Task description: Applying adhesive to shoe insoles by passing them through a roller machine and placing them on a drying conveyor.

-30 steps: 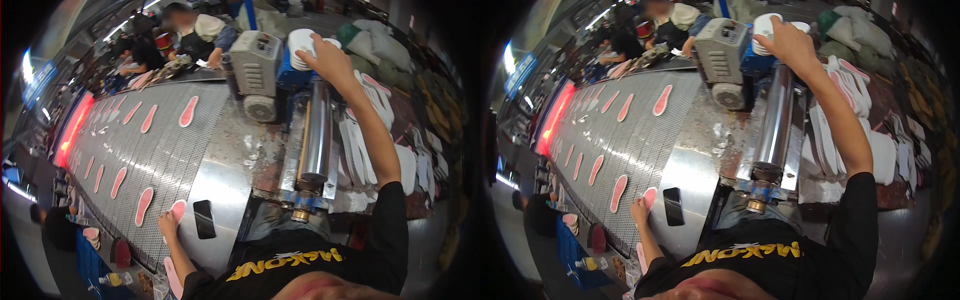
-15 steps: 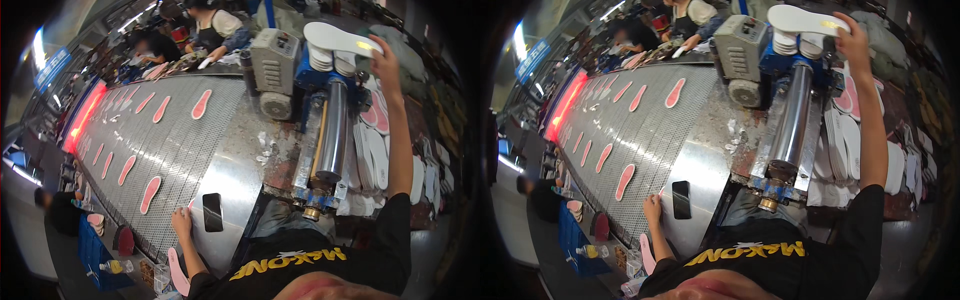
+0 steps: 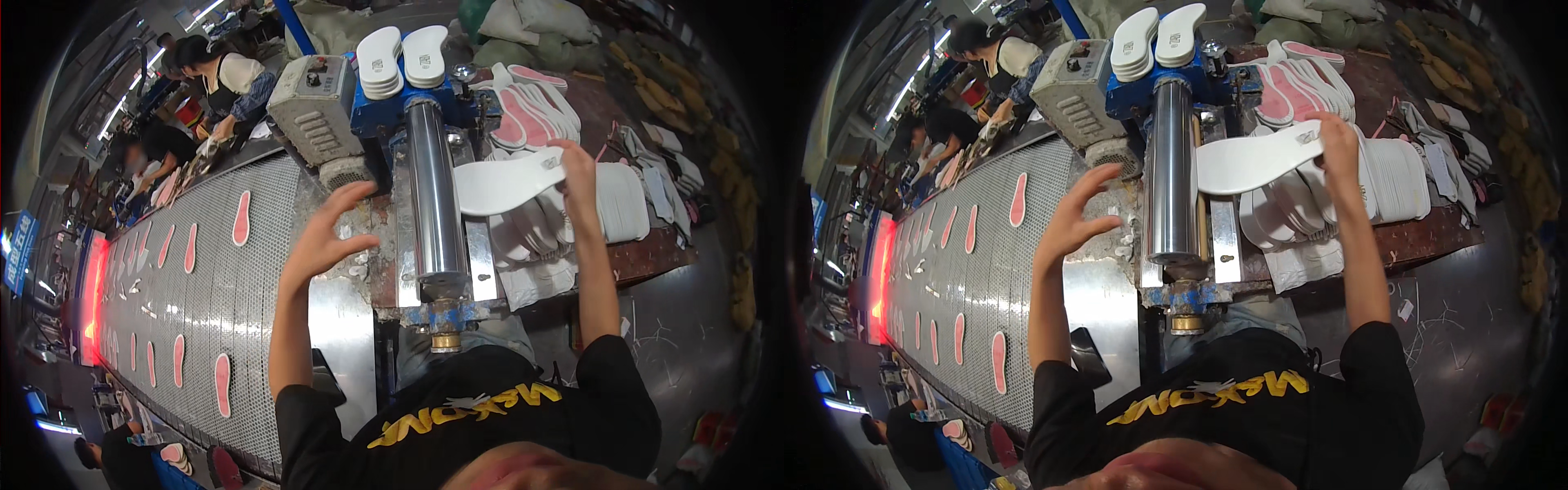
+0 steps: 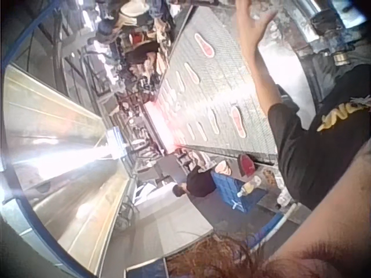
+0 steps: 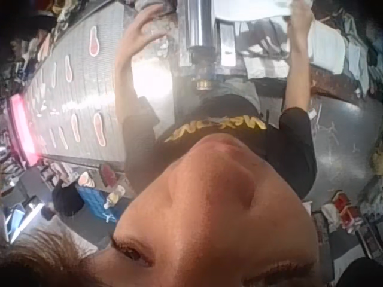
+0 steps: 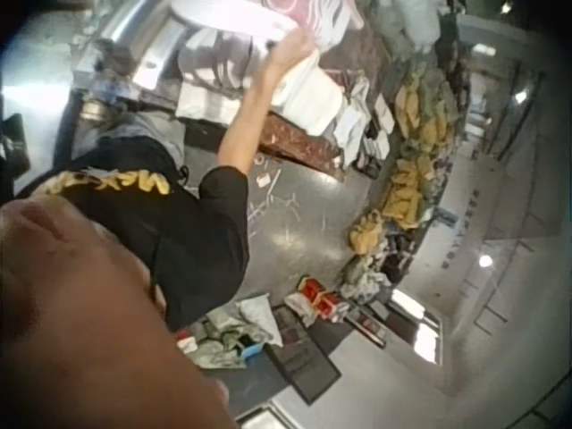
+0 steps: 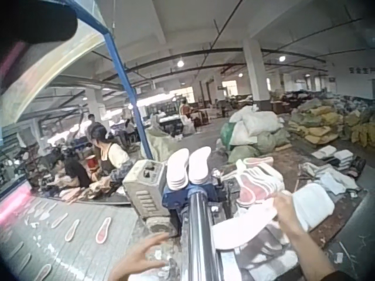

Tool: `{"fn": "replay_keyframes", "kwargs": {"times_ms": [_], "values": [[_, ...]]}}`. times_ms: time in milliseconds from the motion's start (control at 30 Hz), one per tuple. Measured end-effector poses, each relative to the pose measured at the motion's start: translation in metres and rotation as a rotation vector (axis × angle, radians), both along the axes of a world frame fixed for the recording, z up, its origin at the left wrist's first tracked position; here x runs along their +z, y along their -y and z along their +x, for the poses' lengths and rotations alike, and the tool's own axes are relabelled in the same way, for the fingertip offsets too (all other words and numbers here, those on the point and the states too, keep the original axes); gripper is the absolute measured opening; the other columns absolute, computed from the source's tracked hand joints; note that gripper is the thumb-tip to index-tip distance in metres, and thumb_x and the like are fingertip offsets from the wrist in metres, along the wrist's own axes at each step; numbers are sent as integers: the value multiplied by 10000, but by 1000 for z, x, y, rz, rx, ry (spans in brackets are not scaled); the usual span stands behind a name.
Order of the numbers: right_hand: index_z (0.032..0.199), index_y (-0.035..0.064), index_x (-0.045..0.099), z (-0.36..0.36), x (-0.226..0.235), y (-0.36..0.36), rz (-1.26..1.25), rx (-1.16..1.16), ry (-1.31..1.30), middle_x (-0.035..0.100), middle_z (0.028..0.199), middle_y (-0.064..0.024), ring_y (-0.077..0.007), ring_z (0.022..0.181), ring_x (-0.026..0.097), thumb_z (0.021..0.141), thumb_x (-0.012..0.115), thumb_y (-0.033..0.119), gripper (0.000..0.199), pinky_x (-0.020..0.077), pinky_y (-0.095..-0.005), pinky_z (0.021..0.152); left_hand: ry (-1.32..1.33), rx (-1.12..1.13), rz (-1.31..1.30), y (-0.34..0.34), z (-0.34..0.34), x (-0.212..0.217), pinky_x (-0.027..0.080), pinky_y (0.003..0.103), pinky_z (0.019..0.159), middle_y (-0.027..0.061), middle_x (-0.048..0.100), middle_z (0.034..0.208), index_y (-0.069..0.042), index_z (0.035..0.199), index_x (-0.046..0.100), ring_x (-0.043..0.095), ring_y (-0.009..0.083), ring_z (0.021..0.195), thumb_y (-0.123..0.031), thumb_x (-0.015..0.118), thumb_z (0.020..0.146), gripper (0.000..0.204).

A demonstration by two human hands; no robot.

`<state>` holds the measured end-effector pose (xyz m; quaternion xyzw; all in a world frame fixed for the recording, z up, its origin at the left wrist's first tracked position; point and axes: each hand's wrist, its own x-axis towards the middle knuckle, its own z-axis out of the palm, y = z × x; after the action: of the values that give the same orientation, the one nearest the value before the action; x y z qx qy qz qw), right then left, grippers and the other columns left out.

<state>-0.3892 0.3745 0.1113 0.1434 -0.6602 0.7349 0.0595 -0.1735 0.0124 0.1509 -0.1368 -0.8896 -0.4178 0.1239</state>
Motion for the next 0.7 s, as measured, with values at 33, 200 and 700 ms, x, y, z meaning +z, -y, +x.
{"fn": "replay_keyframes", "kwargs": {"times_ms": [33, 200, 700], "values": [[1011, -10, 603, 14, 4, 19, -17, 70, 34, 582, 736, 4, -28, 511, 440, 884, 451, 171, 268, 319, -185, 424, 7, 30, -15, -2, -3, 6, 381, 372, 987, 126, 448, 1348, -66, 1306, 470, 435, 270, 1238, -279, 765, 714, 695], [999, 2, 586, 81, 25, 36, 36, 178, 93, 560, 685, 23, 12, 411, 312, 885, 468, 143, 216, 195, -166, 344, 60, -185, -214, -11, -26, 23, 338, 390, 1040, 136, 423, 1365, -78, 1333, 430, 405, 294, 1264, -312, 809, 638, 826], [1096, 15, 576, 107, 10, 48, 125, 423, 105, 422, 553, 54, -2, 443, 299, 912, 491, 127, 231, 201, -176, 401, 220, 50, -158, 76, 39, -30, 416, 360, 973, 100, 498, 1285, -106, 1356, 400, 505, 266, 1142, -95, 793, 584, 867]]}}
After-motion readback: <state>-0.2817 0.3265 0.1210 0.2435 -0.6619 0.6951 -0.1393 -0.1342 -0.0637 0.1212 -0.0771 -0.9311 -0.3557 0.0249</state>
